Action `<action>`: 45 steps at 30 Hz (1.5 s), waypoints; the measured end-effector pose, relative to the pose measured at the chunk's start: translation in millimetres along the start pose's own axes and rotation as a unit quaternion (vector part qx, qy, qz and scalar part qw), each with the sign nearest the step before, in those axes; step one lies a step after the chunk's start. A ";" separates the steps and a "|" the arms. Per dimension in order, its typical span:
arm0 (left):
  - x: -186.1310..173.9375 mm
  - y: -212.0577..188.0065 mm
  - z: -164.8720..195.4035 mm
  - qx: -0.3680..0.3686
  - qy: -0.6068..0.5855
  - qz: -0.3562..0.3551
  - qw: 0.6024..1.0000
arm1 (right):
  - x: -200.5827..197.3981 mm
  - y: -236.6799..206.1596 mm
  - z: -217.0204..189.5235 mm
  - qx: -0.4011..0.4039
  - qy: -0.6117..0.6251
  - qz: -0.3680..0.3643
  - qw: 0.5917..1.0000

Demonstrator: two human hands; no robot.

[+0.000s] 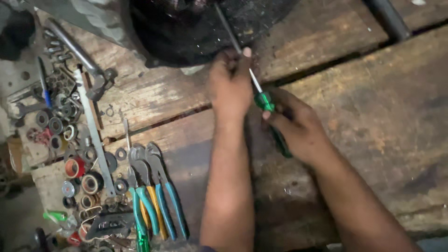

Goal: The person works on an electric motor housing on a wooden workbench, prying inside the housing with a screwdriver and tapping with a hammer, then uses pliers to grip and pull components out of the motor. They reposition the motor and continue extracting parts with the pliers.

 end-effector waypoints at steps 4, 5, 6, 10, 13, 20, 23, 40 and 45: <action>-6.6 4.0 5.1 0.089 0.126 0.010 0.988 | -5.0 6.6 7.1 0.061 0.102 -0.051 0.992; -6.9 5.0 6.4 0.102 0.126 0.013 0.987 | -5.9 6.6 5.6 0.029 0.088 -0.053 0.994; -6.2 5.2 5.7 0.081 0.099 0.005 0.992 | -6.6 5.3 3.8 -0.003 0.072 -0.056 0.996; -5.6 2.7 3.5 0.012 0.060 -0.014 0.998 | -7.2 -1.3 4.2 0.022 -0.012 -0.007 1.000; -8.2 0.6 7.1 0.068 0.117 -0.002 0.991 | -3.6 -5.5 0.5 0.009 -0.018 -0.005 1.000; -8.6 -3.7 9.0 -0.003 0.068 -0.012 0.998 | -0.4 -7.4 -1.6 0.014 0.046 -0.045 0.998; -8.5 -4.3 16.6 0.035 0.078 0.009 0.996 | -1.3 -7.4 2.6 0.022 0.062 -0.054 0.996; 10.0 15.7 -33.0 0.010 -0.207 0.068 0.976 | 20.0 -57.3 -48.2 -0.165 0.058 0.017 0.984; 14.3 14.9 -47.1 -0.051 -0.305 0.071 0.948 | 25.3 -66.0 -78.6 -0.297 -0.225 0.192 0.908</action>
Point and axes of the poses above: each hand's wrist, its own y-axis towards the middle knuckle, its own x-axis out of the palm, z = x × y, the point moved 3 cm from there along y, towards the middle knuckle, and after that the axes turned 14 degrees about x, right-handed, at the moved point
